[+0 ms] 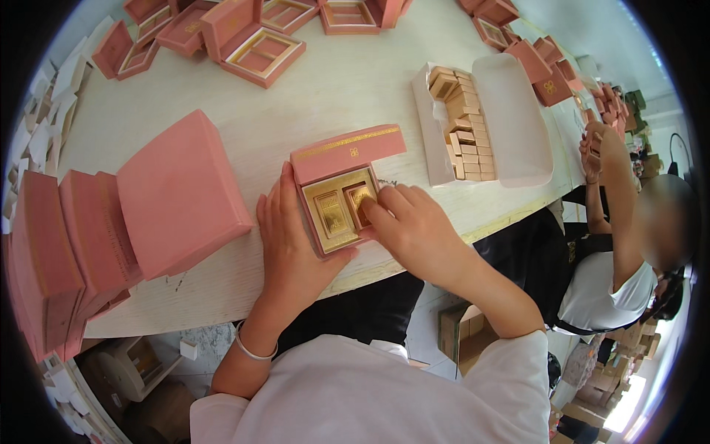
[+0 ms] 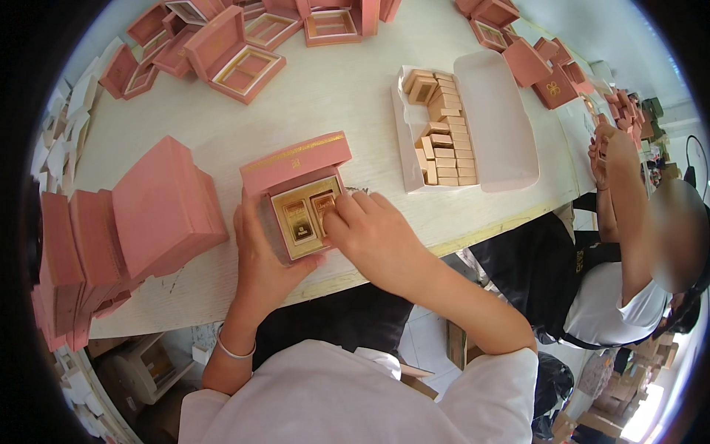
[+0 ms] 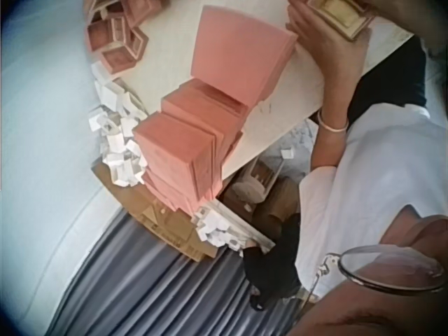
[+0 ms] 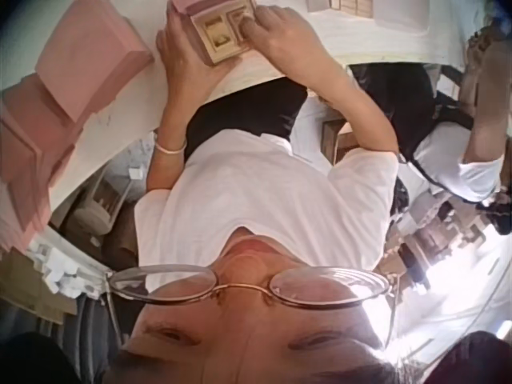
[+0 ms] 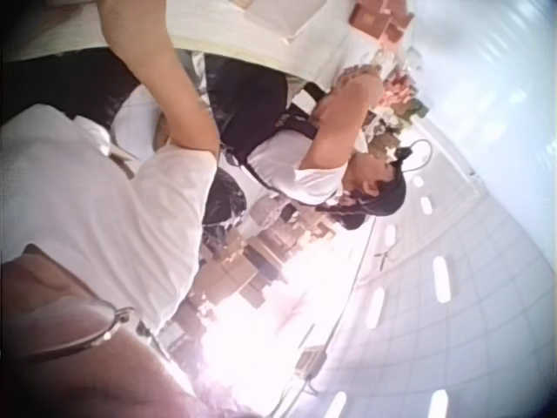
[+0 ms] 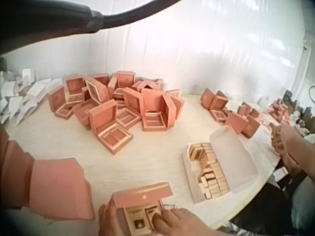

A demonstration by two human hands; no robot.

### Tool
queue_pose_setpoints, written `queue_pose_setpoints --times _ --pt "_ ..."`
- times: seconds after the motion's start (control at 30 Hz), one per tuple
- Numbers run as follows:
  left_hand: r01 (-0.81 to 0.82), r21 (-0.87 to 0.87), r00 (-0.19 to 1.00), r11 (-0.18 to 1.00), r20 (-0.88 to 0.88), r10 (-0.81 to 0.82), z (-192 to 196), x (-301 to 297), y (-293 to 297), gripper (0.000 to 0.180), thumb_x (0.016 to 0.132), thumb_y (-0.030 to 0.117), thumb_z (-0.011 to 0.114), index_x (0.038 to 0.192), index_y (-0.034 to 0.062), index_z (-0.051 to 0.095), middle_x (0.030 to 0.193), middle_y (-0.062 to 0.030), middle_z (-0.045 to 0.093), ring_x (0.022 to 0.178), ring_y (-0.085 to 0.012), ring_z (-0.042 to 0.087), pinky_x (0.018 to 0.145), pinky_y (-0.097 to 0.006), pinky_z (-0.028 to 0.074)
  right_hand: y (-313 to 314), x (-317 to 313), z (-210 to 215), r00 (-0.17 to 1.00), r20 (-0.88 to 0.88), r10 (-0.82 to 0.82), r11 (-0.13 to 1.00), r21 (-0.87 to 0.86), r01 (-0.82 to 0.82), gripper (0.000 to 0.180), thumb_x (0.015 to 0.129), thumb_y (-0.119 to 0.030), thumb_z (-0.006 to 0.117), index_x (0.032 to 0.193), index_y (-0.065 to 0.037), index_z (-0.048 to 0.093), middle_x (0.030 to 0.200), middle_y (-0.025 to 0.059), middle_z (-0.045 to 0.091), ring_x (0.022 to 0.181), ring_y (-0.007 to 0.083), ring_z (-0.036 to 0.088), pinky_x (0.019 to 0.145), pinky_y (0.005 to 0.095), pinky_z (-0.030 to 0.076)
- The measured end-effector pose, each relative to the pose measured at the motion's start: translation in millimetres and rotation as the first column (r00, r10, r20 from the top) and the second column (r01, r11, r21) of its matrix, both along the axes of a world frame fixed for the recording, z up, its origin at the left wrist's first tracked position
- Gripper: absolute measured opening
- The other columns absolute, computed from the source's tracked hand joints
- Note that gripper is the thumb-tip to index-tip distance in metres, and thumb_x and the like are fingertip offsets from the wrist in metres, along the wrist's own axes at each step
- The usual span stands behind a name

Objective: The person places small gold-wrapped items into pink boxes with gold interiors, closes the lids, and stacks the finished boxes on the table. The person repeats this process continuously while other workers perform the same task nearby.

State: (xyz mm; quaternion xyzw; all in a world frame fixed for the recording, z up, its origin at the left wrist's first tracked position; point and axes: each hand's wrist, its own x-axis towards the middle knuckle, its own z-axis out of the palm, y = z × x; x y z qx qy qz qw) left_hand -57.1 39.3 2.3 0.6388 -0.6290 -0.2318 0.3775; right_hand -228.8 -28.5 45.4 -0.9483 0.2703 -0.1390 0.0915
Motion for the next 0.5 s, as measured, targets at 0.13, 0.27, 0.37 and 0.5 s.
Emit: queue_pose_setpoints --times 0.13,0.27,0.37,0.5 --pt "-0.019 -0.062 1.000 0.998 0.005 0.020 -2.4 -1.1 -0.9 0.107 0.053 0.009 0.084 0.137 0.0046 0.018 0.124 -0.0183 0.038 0.117 -0.0365 0.036 0.096 -0.047 0.032 -8.9 -2.9 -0.5 0.997 -0.041 0.058 0.998 -0.003 -0.058 0.042 0.073 -0.010 0.065 0.111 0.004 0.054 0.091 0.0113 0.051 0.079 0.0240 0.053 0.068 0.0329 0.046" --pt "-0.024 -0.084 0.999 0.996 0.028 0.027 -4.0 -1.3 -0.1 0.109 0.055 0.015 0.085 0.138 0.0030 0.016 0.130 -0.0187 0.035 0.120 -0.0363 0.035 0.098 -0.050 0.029 -1.2 7.3 9.1 0.963 -0.257 0.074 0.985 -0.130 -0.110 0.023 0.067 -0.007 0.059 0.089 0.001 0.060 0.089 0.0088 0.052 0.078 0.0188 0.053 0.066 0.0288 0.046" --pt "-0.007 -0.061 0.999 0.998 0.049 0.010 -6.7 -0.4 1.0 0.117 0.057 0.025 0.085 0.142 0.0007 0.009 0.139 -0.0197 0.030 0.127 -0.0355 0.033 0.103 -0.057 0.019 3.7 13.3 10.2 0.942 -0.334 0.027 0.979 -0.180 -0.092 0.020 0.065 -0.004 0.058 0.084 0.000 0.060 0.089 0.0085 0.053 0.075 0.0179 0.053 0.065 0.0272 0.047" --pt "-0.001 -0.086 0.999 0.996 0.054 0.005 -7.1 0.2 -0.2 0.117 0.057 0.025 0.085 0.142 0.0005 0.009 0.138 -0.0201 0.031 0.126 -0.0353 0.034 0.103 -0.057 0.020 1.0 16.5 15.8 0.929 -0.367 0.043 0.997 -0.046 -0.064 0.020 0.068 -0.002 0.056 0.087 0.003 0.059 0.088 0.0116 0.055 0.078 0.0223 0.056 0.066 0.0308 0.049"
